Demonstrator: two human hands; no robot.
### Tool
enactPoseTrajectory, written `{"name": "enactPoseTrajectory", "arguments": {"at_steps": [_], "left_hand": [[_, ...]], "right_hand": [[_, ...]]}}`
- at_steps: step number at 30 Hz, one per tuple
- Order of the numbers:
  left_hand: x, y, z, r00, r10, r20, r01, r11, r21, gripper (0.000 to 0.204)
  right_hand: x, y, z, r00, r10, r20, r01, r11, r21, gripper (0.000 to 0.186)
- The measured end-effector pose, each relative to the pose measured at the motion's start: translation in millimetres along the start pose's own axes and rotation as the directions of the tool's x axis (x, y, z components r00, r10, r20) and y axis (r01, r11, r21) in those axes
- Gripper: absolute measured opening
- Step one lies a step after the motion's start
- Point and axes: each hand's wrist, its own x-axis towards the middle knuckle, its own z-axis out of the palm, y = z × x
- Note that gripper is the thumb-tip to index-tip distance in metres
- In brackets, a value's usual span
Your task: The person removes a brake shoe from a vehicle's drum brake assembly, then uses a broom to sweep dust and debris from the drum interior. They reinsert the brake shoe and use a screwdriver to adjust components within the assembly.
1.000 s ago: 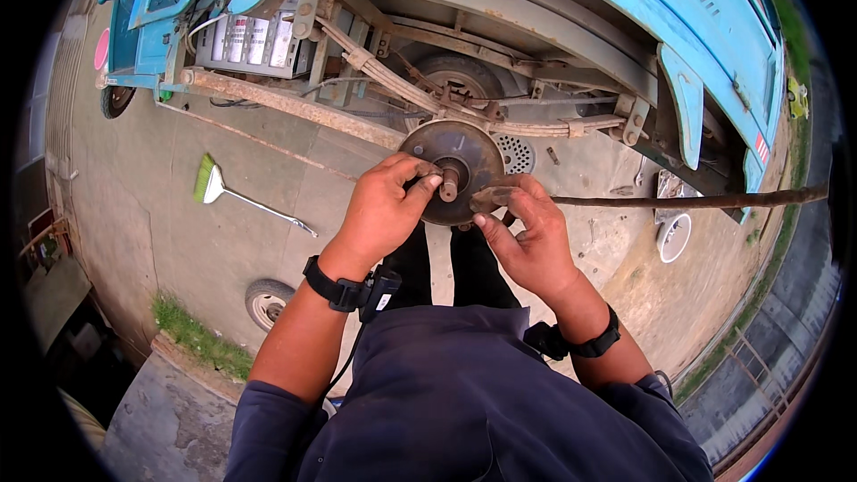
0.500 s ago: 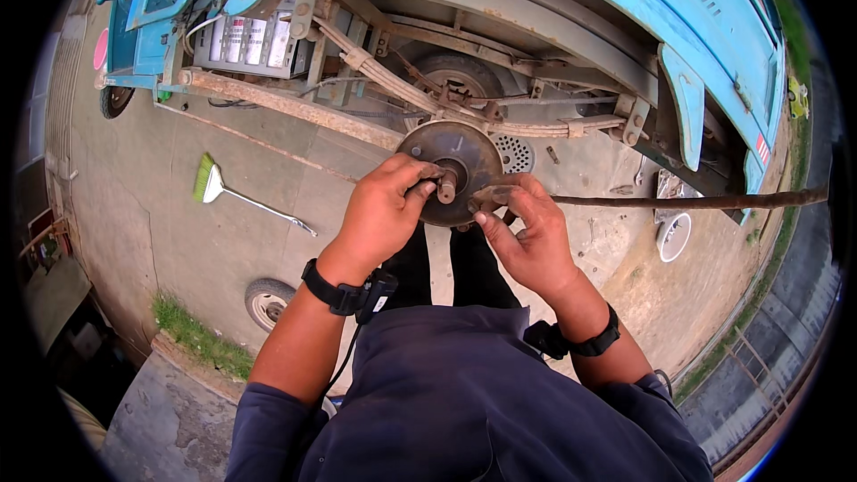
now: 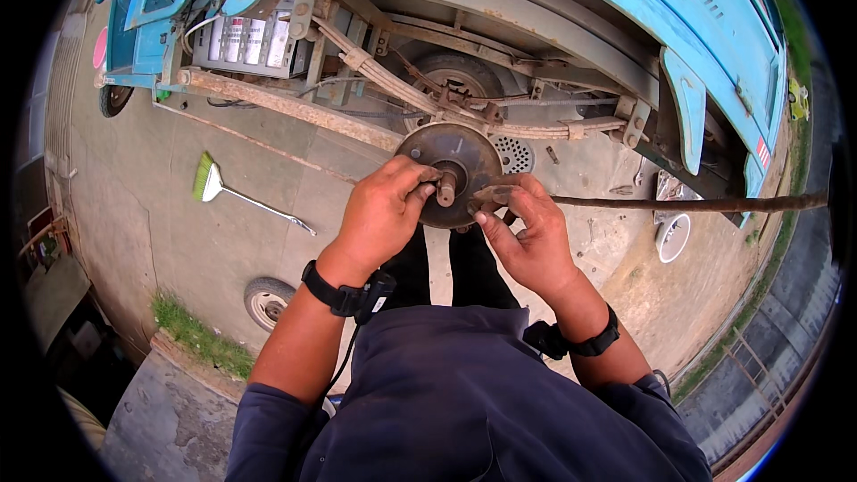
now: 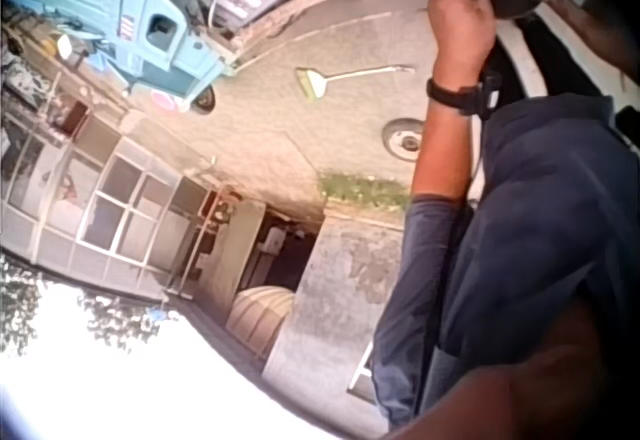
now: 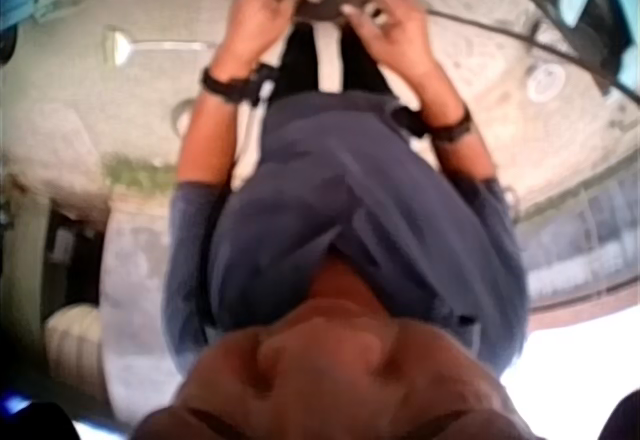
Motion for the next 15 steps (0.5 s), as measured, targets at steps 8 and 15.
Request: {"name": "enactPoseTrajectory", "arguments": {"at_steps": [8,15], "left_hand": [[-2.0,0.8,-1.2,0.999,-0.024,0.022,0.025,0.999,-0.041,0.023],[-2.9,-1.1,2.0,1.0,0.0,0.006,0.0,0.999,-0.033,0.024]], "right_hand": [[0.9,3.8,0.6,0.996,0.085,0.015,-0.085,0.996,0.029,0.025],[3.1,7.6,0.3,0.994,0.107,0.004,-0.107,0.993,0.046,0.025]]}}
